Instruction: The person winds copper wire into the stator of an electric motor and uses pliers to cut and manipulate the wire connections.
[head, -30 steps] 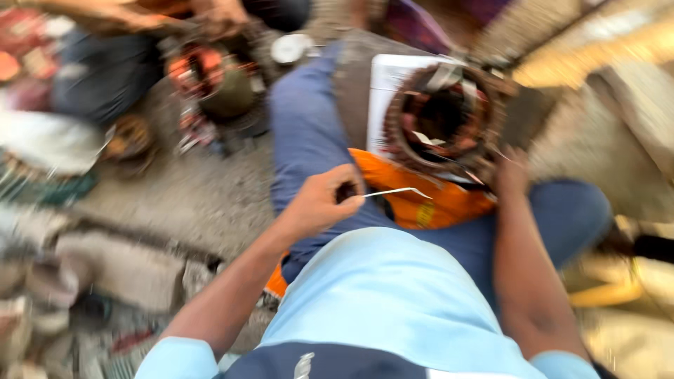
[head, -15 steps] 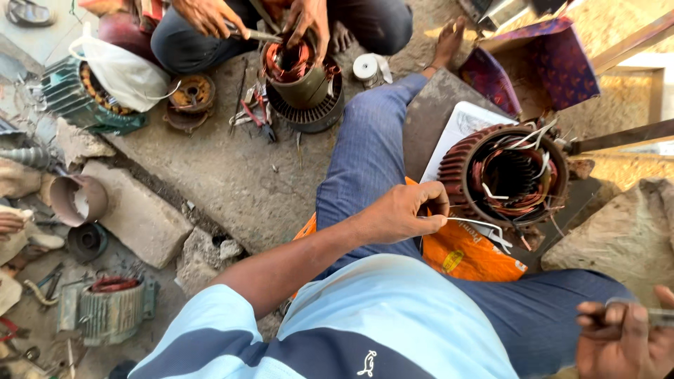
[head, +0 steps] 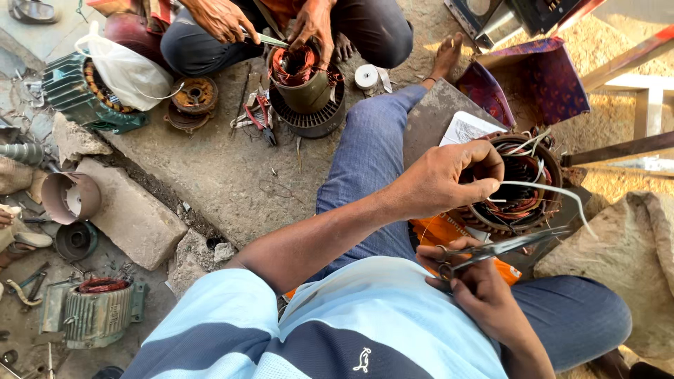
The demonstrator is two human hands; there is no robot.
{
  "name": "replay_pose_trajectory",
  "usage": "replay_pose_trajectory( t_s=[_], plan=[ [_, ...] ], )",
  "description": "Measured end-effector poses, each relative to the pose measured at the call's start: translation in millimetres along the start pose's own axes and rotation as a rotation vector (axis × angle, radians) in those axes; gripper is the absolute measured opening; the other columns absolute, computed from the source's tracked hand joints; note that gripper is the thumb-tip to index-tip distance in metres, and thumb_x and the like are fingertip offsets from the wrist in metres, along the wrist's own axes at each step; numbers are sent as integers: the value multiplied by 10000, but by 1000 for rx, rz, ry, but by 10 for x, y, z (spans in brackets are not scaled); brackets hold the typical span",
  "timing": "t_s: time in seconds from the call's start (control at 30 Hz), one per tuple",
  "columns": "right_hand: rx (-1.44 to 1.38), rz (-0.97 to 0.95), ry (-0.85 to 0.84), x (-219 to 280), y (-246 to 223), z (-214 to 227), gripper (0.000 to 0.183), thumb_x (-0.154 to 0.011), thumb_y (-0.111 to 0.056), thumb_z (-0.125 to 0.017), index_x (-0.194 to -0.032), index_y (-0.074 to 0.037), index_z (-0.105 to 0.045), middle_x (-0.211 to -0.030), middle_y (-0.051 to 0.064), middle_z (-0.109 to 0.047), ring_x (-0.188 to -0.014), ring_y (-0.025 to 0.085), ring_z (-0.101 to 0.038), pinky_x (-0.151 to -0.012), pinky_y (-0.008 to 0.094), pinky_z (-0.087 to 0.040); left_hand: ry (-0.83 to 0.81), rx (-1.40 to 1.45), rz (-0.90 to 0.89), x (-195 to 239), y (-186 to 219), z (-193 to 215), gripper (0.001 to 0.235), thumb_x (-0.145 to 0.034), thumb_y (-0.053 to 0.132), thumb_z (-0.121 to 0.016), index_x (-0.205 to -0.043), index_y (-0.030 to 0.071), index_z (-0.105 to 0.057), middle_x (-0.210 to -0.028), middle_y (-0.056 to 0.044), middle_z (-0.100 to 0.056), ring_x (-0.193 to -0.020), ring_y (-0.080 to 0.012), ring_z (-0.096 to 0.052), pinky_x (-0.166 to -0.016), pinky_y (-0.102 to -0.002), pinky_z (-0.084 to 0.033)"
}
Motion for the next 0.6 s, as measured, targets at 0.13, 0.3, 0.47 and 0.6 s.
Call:
replay_pose_trajectory(
  t_s=[0.13, 0.3, 0.47, 0.6],
  plan=[
    [174, 9, 55, -113, -33, -52, 526, -886, 82, -557, -1333, -112, -359, -1374, 216, -612, -1246, 289, -661, -953, 408, -617, -12, -54, 16, 42, 37, 19, 139, -949, 163, -658, -1035, 55, -661, -897, 0, -691, -851, -70, -650, -804, -267, -558],
    [495, -82, 302, -63, -5, 59, 520, -874, -69, -713, -1296, -109, -412, -1166, 164, -769, -1063, 217, -764, -864, 331, -627, -28, -53, 43, 102, 29, -84, 143, -952, 165, -658, -1033, 47, -657, -890, -5, -678, -840, -72, -642, -788, -266, -560],
    [614, -140, 328, 7, 66, 188, 693, -751, -143, -822, -1320, -136, -426, -1140, 91, -777, -956, 226, -774, -853, 347, -621, -37, -36, 27, 53, -1, -126, 137, -974, 168, -670, -1035, 46, -651, -878, 5, -659, -831, -62, -627, -773, -254, -555],
    [647, 49, 278, 75, 12, 259, 717, -756, -151, -827, -1331, -94, -402, -1177, 121, -718, -1098, 210, -725, -943, 368, -604, -28, 28, 42, 36, -39, -310, 121, -983, 148, -658, -1035, 41, -637, -844, -5, -639, -784, -72, -603, -727, -267, -533]
  ],
)
Point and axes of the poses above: each hand's wrist, its own x-axis away from the middle knuckle, its own z-axis out of the back of the hand, y = z × x, the point moved 8 cm from there along -x, towards the middle knuckle
